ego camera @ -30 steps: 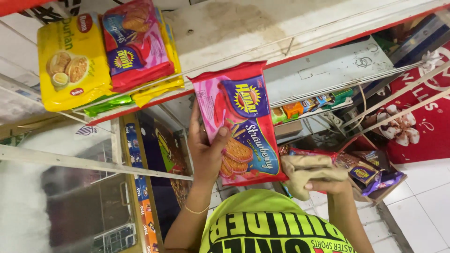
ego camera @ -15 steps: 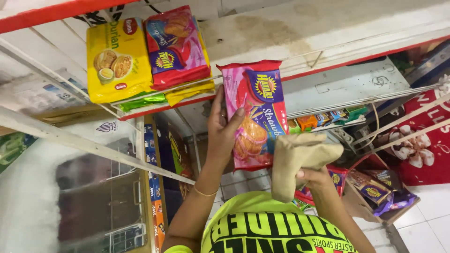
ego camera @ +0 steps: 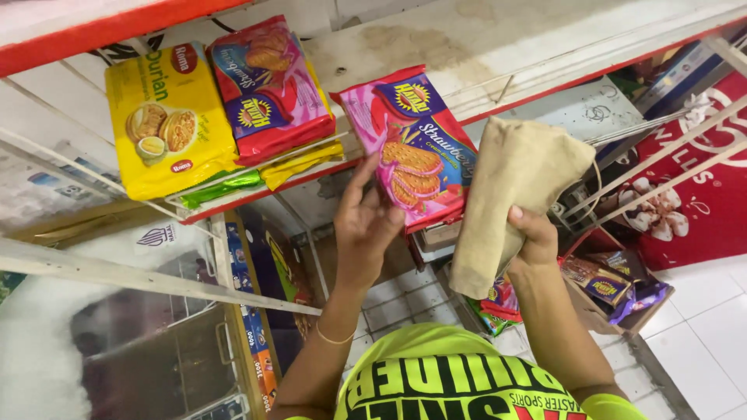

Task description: Cleaning biscuit packages with a cloth and organizing them on the grocery store shelf.

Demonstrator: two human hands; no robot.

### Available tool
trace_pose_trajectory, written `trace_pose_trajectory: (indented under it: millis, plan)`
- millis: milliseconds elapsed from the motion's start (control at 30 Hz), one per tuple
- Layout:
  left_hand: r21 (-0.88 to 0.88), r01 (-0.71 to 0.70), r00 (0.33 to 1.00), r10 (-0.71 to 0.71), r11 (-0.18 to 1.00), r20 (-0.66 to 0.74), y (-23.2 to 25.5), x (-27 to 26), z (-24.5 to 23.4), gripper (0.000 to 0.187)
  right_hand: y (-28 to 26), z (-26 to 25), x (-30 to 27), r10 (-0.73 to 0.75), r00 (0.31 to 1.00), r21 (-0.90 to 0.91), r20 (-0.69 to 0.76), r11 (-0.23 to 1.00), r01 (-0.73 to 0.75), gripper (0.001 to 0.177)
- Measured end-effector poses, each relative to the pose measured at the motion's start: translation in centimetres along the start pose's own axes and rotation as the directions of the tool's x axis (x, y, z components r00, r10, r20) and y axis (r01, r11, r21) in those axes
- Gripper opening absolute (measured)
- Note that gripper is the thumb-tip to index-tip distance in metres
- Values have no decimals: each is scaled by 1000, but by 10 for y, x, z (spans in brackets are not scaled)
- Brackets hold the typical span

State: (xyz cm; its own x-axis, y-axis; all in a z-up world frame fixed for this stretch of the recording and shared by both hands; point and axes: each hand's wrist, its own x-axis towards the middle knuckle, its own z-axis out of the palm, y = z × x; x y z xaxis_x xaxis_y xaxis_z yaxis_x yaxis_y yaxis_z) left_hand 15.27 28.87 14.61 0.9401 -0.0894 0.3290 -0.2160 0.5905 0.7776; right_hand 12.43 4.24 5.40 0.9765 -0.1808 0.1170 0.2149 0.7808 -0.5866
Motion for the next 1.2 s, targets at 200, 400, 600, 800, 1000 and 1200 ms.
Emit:
trace_pose_trajectory:
  millis: [200, 400, 600, 800, 1000, 1200]
  plan:
    - [567, -386, 921, 335, 728, 197, 23, -9, -1, 82, 6, 36, 2, 142, 967, 3, -210, 989, -145, 42]
    - [771, -502, 808, 531, 393, 255, 14, -5, -15, 47, 11, 65, -7, 122, 970, 12, -208, 992, -122, 43]
    - [771, -587, 693, 646, 247, 320, 19, 10, -5, 25, 14, 53, 2, -16, 976, -139, -217, 990, -15, 40]
    - [744, -552, 751, 612, 376, 248, 14, 28, 9, 18, 13, 71, 19, -281, 949, -412, -145, 889, 201, 50]
    - [785, -529, 757, 598, 322, 264, 20, 37, 16, 15, 9, 66, 33, -444, 883, -432, -152, 833, 345, 38]
    - [801, -540, 720, 634, 258, 281, 19, 58, 9, 14, 9, 79, 49, -363, 927, -391, -92, 870, 302, 50]
